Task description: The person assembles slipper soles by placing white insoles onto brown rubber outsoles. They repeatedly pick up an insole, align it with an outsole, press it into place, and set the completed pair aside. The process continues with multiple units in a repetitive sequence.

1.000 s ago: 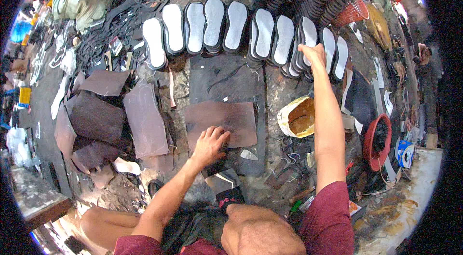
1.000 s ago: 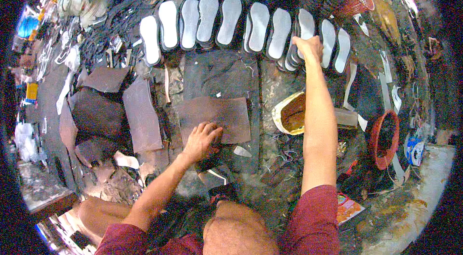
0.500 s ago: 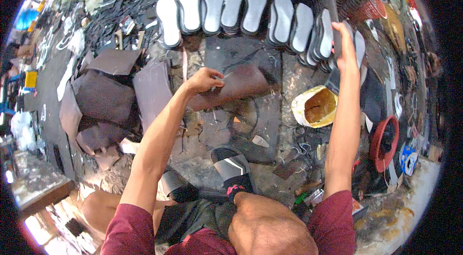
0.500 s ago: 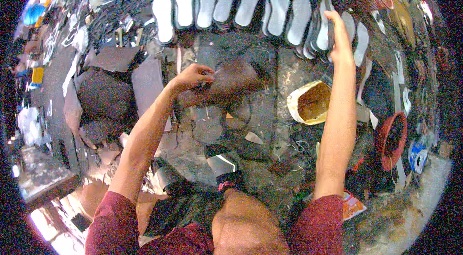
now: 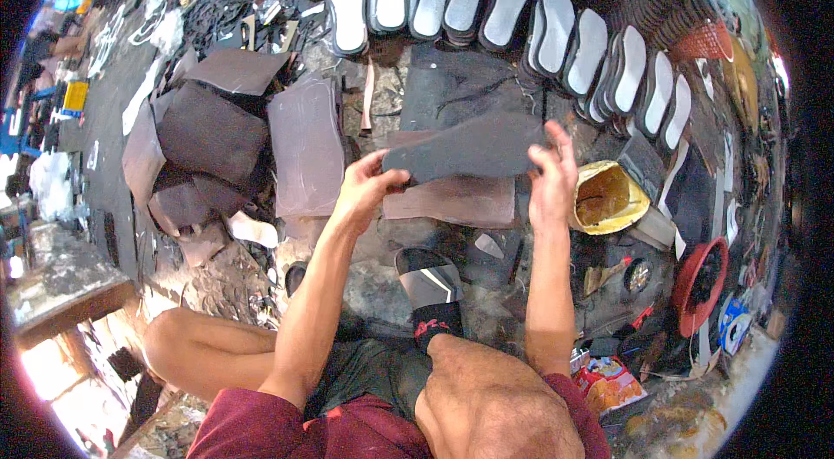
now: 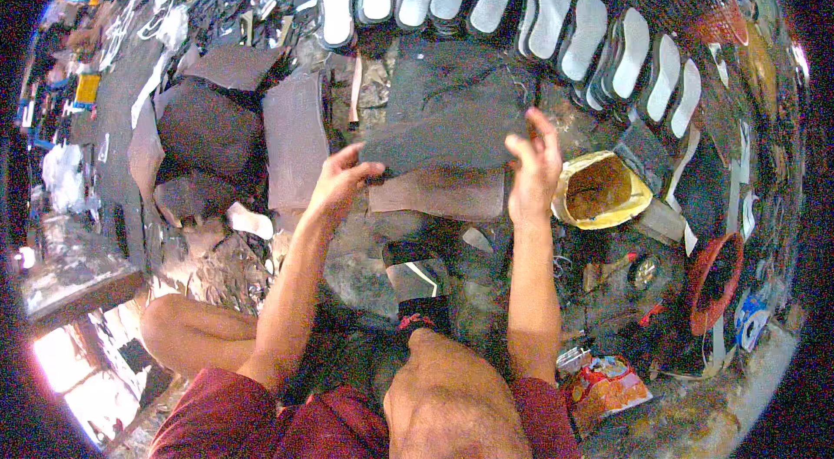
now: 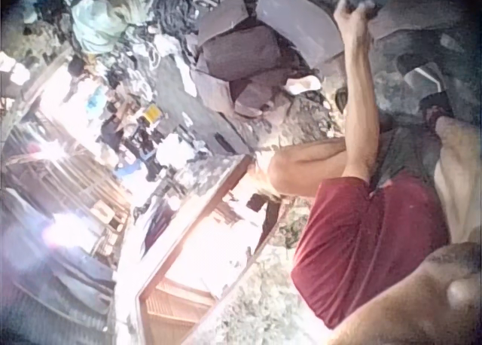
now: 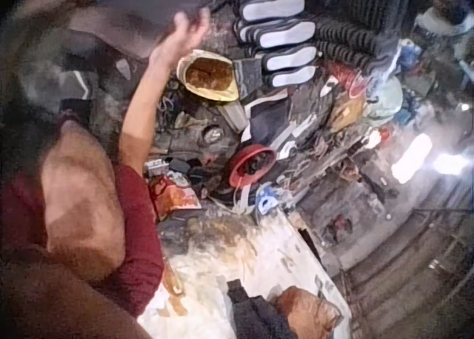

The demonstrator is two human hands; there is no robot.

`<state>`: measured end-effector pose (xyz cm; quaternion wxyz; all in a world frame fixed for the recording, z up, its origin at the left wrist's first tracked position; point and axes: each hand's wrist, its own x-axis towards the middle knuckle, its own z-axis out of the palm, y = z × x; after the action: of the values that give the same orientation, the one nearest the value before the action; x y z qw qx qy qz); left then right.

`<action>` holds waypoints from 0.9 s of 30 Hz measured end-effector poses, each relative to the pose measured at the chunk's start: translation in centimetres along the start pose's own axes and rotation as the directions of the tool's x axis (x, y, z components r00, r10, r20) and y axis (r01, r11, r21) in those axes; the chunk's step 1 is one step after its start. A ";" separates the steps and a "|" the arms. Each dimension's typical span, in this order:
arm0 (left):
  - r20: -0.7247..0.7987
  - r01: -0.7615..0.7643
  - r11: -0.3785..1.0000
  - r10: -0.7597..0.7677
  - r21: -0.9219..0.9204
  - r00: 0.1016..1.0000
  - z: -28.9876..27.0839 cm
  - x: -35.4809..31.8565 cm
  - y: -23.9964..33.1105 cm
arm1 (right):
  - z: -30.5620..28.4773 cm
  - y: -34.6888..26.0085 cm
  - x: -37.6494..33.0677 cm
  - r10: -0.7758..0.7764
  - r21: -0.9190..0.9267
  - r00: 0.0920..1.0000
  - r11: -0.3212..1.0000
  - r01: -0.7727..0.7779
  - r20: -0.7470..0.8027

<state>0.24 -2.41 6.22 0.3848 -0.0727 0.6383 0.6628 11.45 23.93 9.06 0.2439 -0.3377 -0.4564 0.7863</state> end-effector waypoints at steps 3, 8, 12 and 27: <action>-0.199 0.036 0.998 -0.024 0.057 0.980 -0.1 -1.3 -3.3 | -4.9 4.0 -1.0 0.134 -0.405 0.991 0.907 -0.115 0.018; -0.329 -0.022 0.992 0.061 0.120 0.942 -1.2 -1.3 -8.0 | -7.9 7.2 -4.8 0.290 -0.421 0.953 0.856 -0.300 -0.089; -0.361 -0.002 0.953 0.116 0.302 0.925 -0.8 -1.3 -8.9 | -8.8 8.3 -5.5 0.231 -0.414 0.966 0.873 -0.258 -0.115; -0.351 -0.003 0.958 0.109 0.288 0.930 -0.8 -1.4 -9.6 | -9.5 9.7 -5.3 0.212 -0.422 0.971 0.875 -0.238 -0.110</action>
<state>6.74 -4.76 -0.65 0.2472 -0.1201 0.7881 0.5508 21.30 21.00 -1.21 0.0835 -0.4576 -0.5692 0.6780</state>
